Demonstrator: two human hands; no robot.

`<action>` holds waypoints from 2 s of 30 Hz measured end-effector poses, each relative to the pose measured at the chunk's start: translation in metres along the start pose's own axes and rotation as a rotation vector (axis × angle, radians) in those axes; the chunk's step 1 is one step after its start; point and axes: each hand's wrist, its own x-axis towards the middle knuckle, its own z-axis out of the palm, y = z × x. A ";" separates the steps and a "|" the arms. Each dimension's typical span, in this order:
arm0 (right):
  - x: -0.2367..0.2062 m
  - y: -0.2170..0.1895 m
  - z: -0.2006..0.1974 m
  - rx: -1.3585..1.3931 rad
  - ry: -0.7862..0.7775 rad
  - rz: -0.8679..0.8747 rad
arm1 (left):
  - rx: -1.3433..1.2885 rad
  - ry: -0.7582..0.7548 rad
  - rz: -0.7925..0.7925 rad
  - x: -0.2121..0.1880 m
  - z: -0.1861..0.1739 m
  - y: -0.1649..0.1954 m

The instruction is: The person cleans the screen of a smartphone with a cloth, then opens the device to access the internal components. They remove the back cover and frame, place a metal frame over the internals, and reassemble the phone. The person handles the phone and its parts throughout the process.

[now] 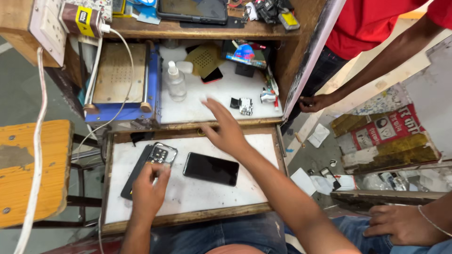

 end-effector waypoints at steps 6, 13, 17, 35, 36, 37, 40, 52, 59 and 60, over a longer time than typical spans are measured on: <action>-0.141 0.038 -0.035 -0.031 0.066 0.322 | 0.267 0.027 -0.009 -0.038 0.012 -0.030; -0.193 0.056 -0.029 -0.034 0.021 0.379 | 0.570 -0.014 0.193 -0.015 0.044 -0.022; -0.189 0.056 -0.030 -0.127 -0.135 0.224 | 0.577 0.042 0.303 -0.006 0.061 -0.025; -0.183 0.055 -0.023 -0.280 -0.292 0.232 | 0.932 -0.125 0.408 -0.019 0.138 -0.013; -0.182 0.056 -0.022 -0.292 -0.287 0.230 | 0.807 -0.163 0.502 -0.029 0.155 -0.006; -0.181 0.057 -0.021 -0.304 -0.282 0.227 | 0.679 -0.201 0.592 -0.035 0.165 -0.001; -0.185 0.057 -0.022 -0.272 -0.262 0.232 | 0.714 -0.193 0.588 -0.027 0.164 -0.001; -0.185 0.064 -0.020 -0.283 -0.240 0.188 | 0.673 -0.184 0.448 -0.016 0.171 0.003; -0.185 0.061 -0.019 -0.272 -0.254 0.301 | 0.778 -0.112 0.426 0.000 0.149 -0.007; -0.185 0.061 -0.019 -0.287 -0.282 0.300 | 0.805 -0.069 0.392 0.007 0.135 -0.013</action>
